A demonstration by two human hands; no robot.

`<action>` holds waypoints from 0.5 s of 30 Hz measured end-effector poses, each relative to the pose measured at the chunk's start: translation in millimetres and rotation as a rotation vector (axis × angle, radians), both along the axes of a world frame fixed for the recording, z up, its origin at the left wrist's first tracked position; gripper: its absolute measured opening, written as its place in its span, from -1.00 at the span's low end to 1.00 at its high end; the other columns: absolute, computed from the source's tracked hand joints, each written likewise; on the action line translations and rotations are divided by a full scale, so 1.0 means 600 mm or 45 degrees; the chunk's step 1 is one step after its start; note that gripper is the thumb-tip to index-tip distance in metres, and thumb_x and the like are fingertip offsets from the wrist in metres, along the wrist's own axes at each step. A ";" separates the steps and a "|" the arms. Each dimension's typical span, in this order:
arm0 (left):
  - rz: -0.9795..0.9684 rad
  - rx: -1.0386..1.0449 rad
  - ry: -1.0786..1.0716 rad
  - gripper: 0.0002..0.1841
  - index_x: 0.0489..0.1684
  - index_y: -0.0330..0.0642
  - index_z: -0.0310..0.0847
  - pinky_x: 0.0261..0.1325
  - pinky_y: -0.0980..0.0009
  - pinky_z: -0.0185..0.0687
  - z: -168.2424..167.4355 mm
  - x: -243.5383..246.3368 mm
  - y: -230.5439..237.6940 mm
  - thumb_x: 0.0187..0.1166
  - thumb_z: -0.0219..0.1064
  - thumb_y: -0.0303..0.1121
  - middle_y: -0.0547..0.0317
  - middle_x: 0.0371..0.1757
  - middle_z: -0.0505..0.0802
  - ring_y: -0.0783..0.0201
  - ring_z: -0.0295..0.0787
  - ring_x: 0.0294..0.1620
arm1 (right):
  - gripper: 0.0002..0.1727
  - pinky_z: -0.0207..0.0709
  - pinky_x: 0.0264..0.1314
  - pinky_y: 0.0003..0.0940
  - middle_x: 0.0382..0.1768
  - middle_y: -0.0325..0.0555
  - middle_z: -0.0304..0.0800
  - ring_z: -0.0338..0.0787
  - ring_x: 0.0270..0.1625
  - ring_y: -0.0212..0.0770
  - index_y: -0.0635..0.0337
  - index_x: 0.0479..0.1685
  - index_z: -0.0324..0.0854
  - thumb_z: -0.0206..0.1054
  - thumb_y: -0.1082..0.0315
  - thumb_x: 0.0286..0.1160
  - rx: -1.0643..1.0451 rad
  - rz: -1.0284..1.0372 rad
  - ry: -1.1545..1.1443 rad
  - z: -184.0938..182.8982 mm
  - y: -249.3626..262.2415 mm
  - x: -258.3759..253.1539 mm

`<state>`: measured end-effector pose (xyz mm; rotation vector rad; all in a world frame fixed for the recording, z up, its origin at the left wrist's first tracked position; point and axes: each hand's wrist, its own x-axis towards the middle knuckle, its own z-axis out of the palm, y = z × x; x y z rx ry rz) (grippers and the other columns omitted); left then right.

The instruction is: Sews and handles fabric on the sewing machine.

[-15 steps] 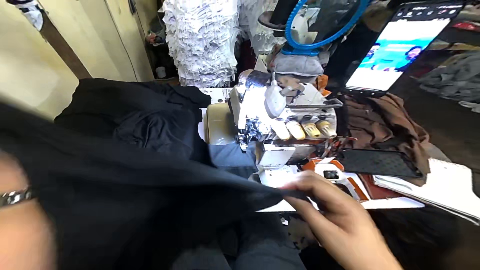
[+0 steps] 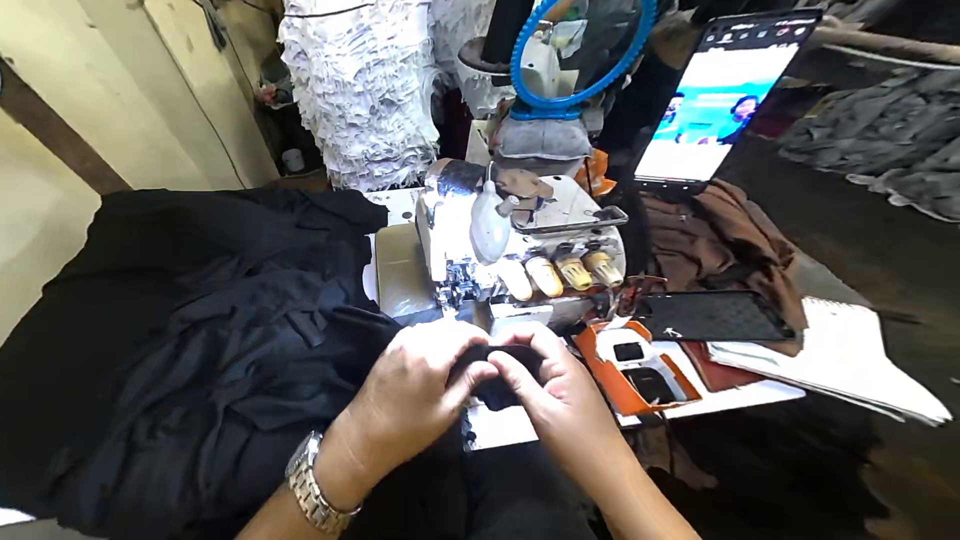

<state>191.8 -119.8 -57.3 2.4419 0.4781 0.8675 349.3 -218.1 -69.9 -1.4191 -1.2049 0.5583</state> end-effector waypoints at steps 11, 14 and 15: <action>0.076 0.014 -0.108 -0.76 -0.11 -0.18 0.82 0.08 0.41 0.75 0.002 0.011 -0.026 0.73 0.25 -0.26 0.16 -0.17 0.89 0.35 0.83 -0.06 | -0.51 0.74 0.28 -0.43 0.21 -0.24 0.82 0.80 0.22 -0.41 0.14 0.39 0.62 0.42 0.10 0.57 0.192 0.228 0.017 -0.050 -0.019 0.020; -0.038 0.100 -0.044 -0.69 -0.11 -0.22 0.76 -0.02 0.34 0.71 0.025 -0.019 -0.019 0.75 0.23 -0.15 0.11 -0.23 0.86 0.28 0.81 -0.14 | -0.86 0.70 0.17 -0.61 -0.06 -0.60 0.84 0.77 0.05 -0.67 -0.12 0.00 0.74 0.39 0.34 0.58 0.170 0.302 0.011 0.001 -0.053 0.025; -0.030 0.198 0.053 -0.68 -0.10 -0.20 0.79 0.00 0.29 0.74 0.026 -0.041 -0.005 0.72 0.23 -0.14 0.13 -0.21 0.89 0.26 0.85 -0.12 | -0.82 0.66 0.19 -0.65 -0.03 -0.70 0.81 0.74 0.07 -0.71 -0.21 0.01 0.75 0.37 0.34 0.60 0.186 0.312 0.011 0.017 -0.062 0.033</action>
